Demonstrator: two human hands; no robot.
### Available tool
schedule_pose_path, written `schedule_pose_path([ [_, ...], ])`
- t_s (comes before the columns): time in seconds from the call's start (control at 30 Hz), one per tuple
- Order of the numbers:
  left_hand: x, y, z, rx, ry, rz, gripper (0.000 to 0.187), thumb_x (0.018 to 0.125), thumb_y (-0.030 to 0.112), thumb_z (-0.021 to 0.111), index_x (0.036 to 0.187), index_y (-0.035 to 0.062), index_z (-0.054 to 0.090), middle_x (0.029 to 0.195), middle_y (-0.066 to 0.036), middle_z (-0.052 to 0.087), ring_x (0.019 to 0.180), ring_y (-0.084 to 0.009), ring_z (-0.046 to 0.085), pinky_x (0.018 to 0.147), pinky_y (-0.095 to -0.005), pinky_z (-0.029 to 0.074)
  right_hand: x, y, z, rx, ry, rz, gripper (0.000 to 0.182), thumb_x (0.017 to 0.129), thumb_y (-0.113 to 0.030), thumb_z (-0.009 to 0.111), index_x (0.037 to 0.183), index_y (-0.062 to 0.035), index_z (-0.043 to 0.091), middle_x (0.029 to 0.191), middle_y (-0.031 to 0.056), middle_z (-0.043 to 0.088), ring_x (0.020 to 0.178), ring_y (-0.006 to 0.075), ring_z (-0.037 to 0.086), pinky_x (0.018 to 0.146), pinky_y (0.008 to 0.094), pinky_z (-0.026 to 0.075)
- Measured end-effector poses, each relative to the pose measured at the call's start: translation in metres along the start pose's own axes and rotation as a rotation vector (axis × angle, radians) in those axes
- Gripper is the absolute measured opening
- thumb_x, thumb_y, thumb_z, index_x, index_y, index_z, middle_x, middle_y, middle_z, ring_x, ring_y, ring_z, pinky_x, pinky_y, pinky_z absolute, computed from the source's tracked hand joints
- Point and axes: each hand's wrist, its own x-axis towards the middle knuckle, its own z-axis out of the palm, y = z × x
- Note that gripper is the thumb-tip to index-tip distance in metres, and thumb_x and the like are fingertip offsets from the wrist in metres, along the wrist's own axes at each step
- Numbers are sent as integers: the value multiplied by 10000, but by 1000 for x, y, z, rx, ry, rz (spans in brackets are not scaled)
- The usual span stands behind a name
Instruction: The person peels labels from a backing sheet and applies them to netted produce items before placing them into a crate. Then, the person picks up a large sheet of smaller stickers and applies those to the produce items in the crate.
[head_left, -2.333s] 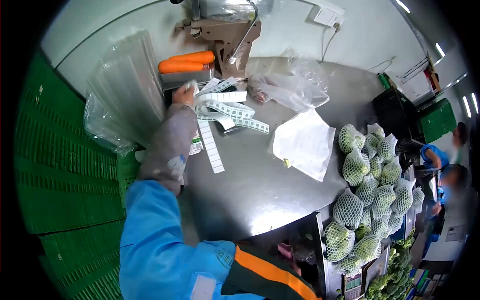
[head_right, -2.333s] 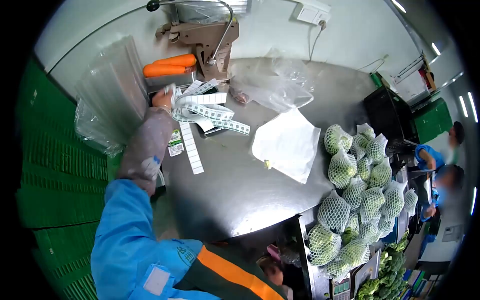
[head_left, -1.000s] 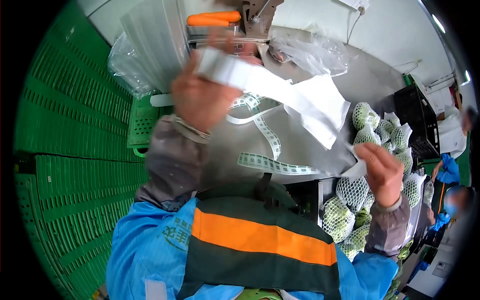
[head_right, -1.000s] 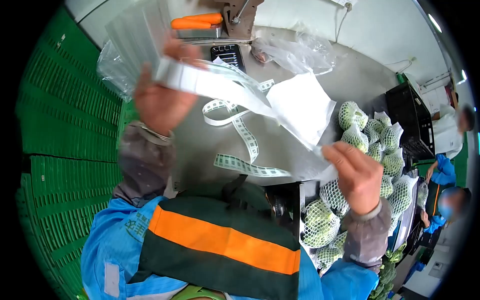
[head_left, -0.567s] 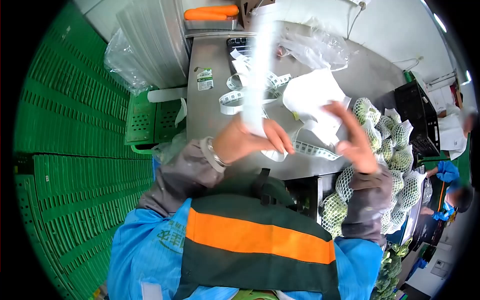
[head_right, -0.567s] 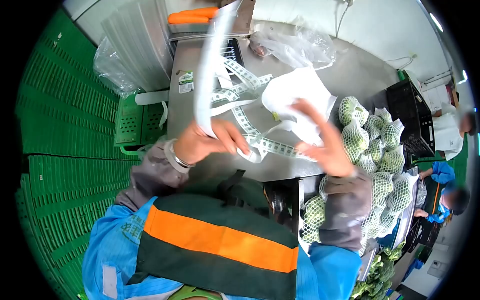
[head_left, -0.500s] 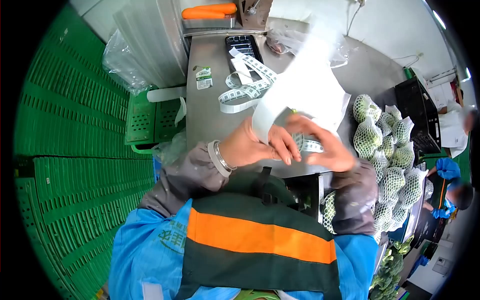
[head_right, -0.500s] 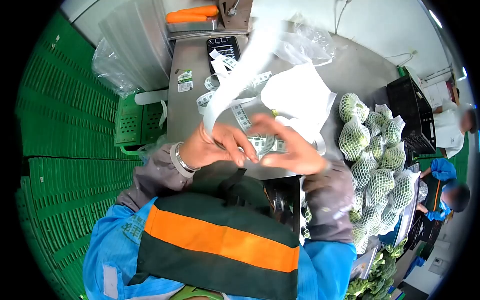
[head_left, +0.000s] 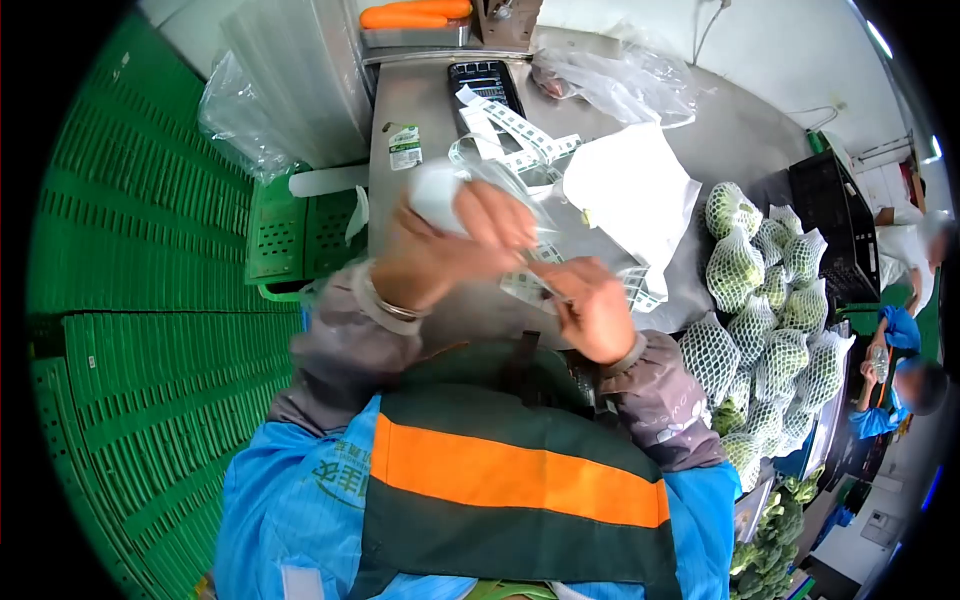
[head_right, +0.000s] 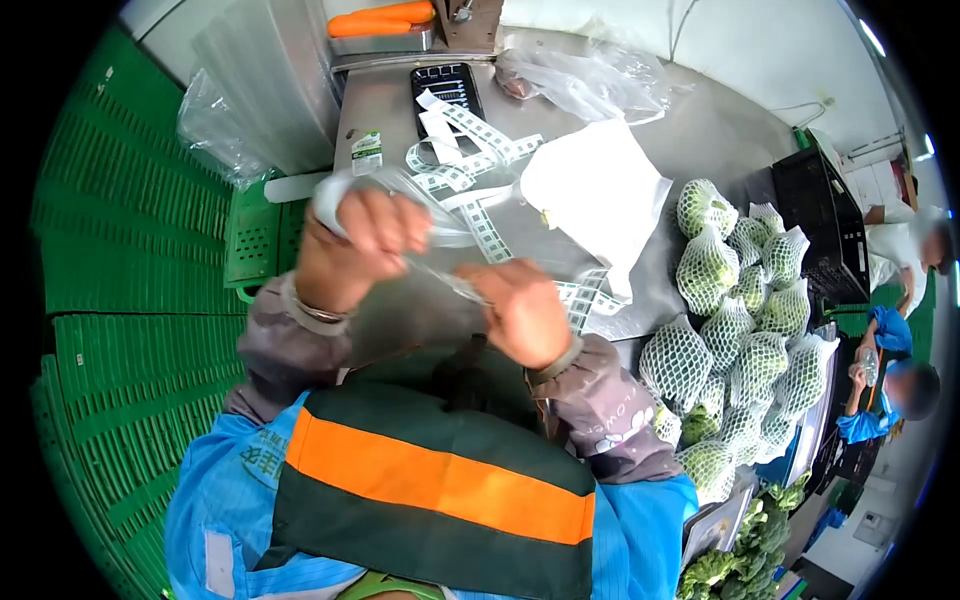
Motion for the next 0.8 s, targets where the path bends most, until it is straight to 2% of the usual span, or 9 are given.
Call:
schedule_pose_path([
  [0.13, -13, 6, -23, -11, 78, -69, 307, 650, -185, 611, 730, 108, 564, 816, -34, 597, 836, -216, 598, 837, -404, 455, -21, 34, -18, -369, 78, 79, 453, 589, 45, 560, 1031, -52, 592, 723, 111, 572, 712, 319, 551, 645, 396, 422],
  [0.17, -20, 2, -17, -68, 93, -182, 305, 661, -194, 600, 702, 107, 570, 849, -52, 603, 864, -228, 603, 878, -419, 452, -26, 42, -25, -395, -84, 97, 460, 686, -9, 604, 1140, -30, 534, 871, 125, 608, 713, 290, 574, 676, 360, 418],
  [0.3, -31, -23, 3, -176, 41, -342, 290, 662, -201, 616, 642, 82, 560, 854, -86, 598, 898, -247, 604, 906, -435, 449, -10, 21, -32, 674, -378, 147, 622, 820, -249, 652, 1305, 16, 367, 1301, 147, 436, 1032, 167, 498, 887, 300, 373],
  [0.33, -29, -24, 10, -172, 19, -378, 283, 660, -200, 625, 626, 72, 555, 867, -98, 597, 902, -253, 604, 910, -435, 449, -2, 7, -29, 894, -313, 244, 612, 816, -259, 663, 1279, 32, 388, 1239, 118, 460, 1123, 177, 427, 944, 305, 345],
  [0.47, -21, -18, 13, -200, -49, -431, 258, 678, -157, 660, 600, 59, 542, 1016, -132, 576, 1064, -261, 539, 934, -445, 433, 8, 20, -9, 1226, -515, 399, 446, 855, -197, 624, 1208, 10, 448, 990, 53, 533, 871, 119, 516, 780, 252, 414],
  [0.5, -19, -27, 5, -85, -150, -219, 219, 681, -94, 703, 797, 57, 597, 1151, -140, 529, 1192, -252, 447, 1004, -415, 376, 9, 22, -8, 1310, -601, 432, 406, 859, -174, 620, 1189, 2, 463, 936, 36, 544, 818, 98, 522, 733, 237, 424],
  [0.6, -29, -27, 2, -213, 135, -356, 483, 732, -12, 693, 1167, 41, 490, 1290, -139, 442, 1261, -238, 376, 1070, -366, 289, 2, 15, -1, 1093, -312, 531, 204, 817, -63, 656, 986, 0, 561, 704, -36, 537, 651, 9, 463, 545, 171, 341],
  [0.63, -33, -22, 0, -425, 191, -488, 710, 803, 71, 641, 1371, 26, 218, 1374, -133, 351, 1304, -224, 314, 1096, -329, 233, 3, 10, -5, 1012, -220, 509, 124, 822, -54, 646, 903, 3, 572, 667, -43, 521, 607, 8, 442, 526, 168, 327],
  [0.8, -51, -10, 8, -474, 236, -557, 688, 850, 231, 556, 1399, 29, 195, 1413, -193, 273, 1322, -296, 266, 1075, -410, 240, -6, 19, -18, 834, -217, 558, 90, 844, -60, 617, 846, 4, 554, 697, -43, 521, 626, 17, 426, 547, 187, 335],
])
